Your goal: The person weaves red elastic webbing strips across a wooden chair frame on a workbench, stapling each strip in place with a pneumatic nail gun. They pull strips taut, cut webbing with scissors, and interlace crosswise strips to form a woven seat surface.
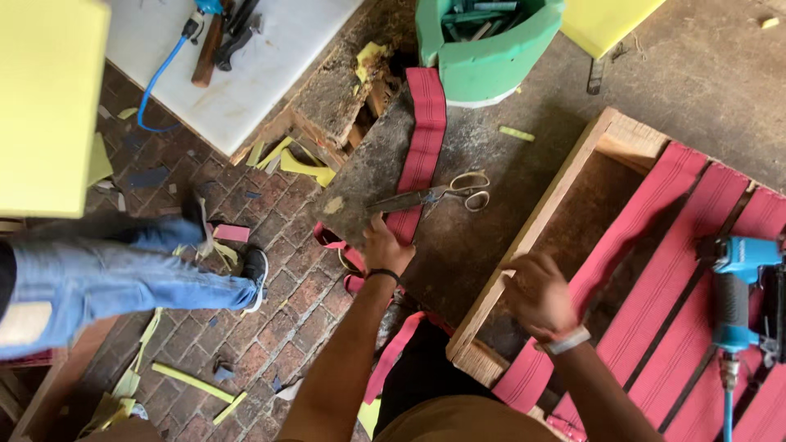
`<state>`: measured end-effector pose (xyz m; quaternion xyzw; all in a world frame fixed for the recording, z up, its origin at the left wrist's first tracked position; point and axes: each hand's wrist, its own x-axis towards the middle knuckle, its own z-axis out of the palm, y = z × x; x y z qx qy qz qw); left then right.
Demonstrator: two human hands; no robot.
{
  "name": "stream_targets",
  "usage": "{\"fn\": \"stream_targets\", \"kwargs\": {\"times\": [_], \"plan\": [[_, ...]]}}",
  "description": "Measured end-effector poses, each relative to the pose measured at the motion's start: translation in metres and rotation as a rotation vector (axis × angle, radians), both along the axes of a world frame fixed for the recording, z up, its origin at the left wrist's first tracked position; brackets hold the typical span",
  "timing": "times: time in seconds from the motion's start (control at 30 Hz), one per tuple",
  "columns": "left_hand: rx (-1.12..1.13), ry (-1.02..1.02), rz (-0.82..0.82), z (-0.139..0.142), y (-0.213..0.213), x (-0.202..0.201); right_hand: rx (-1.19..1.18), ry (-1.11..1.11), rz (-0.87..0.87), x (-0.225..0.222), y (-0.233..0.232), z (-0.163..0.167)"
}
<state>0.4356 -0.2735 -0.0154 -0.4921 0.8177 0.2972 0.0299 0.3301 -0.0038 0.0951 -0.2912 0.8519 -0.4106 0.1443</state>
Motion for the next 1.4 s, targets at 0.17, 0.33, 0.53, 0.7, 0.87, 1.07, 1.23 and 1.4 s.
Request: {"fn": "stream_targets", "kwargs": {"times": [0.17,0.33,0.53,0.7,0.87,1.07,1.23,1.4], "plan": [[0.016,0.387,-0.237,0.032,0.003,0.013,0.16,-0.69,0.046,0.016,-0.078,-0.006],[0.921,0.591,-0.23,0.103,0.011,0.046,-0.452,-1.381,-0.079,0.022,-0.131,-0.008],[1.283,0.479,-0.691,0.157,0.016,0.104,-1.166,-1.564,-0.048,-0.029,-0.128,0.0],[1.903,0.551,-0.395,0.13,0.067,0.094,-0.965,-1.037,-0.483,-0.103,-0.056,0.01],[1.151,0.371,-0.859,0.1,0.158,0.017,-0.907,-0.496,-0.655,-0.135,0.016,0.02],[0.231,0.614,-0.732,0.114,0.146,-0.067,-0.878,-0.545,-0.642,-0.104,0.066,0.02],[0.79,1.102,-0.628,0.134,0.164,-0.173,-0.927,-0.624,-0.509,-0.072,0.062,0.024],[0.518,0.884,-0.583,0.142,0.178,-0.2,-0.708,-0.423,-0.643,-0.068,0.064,0.047]]}}
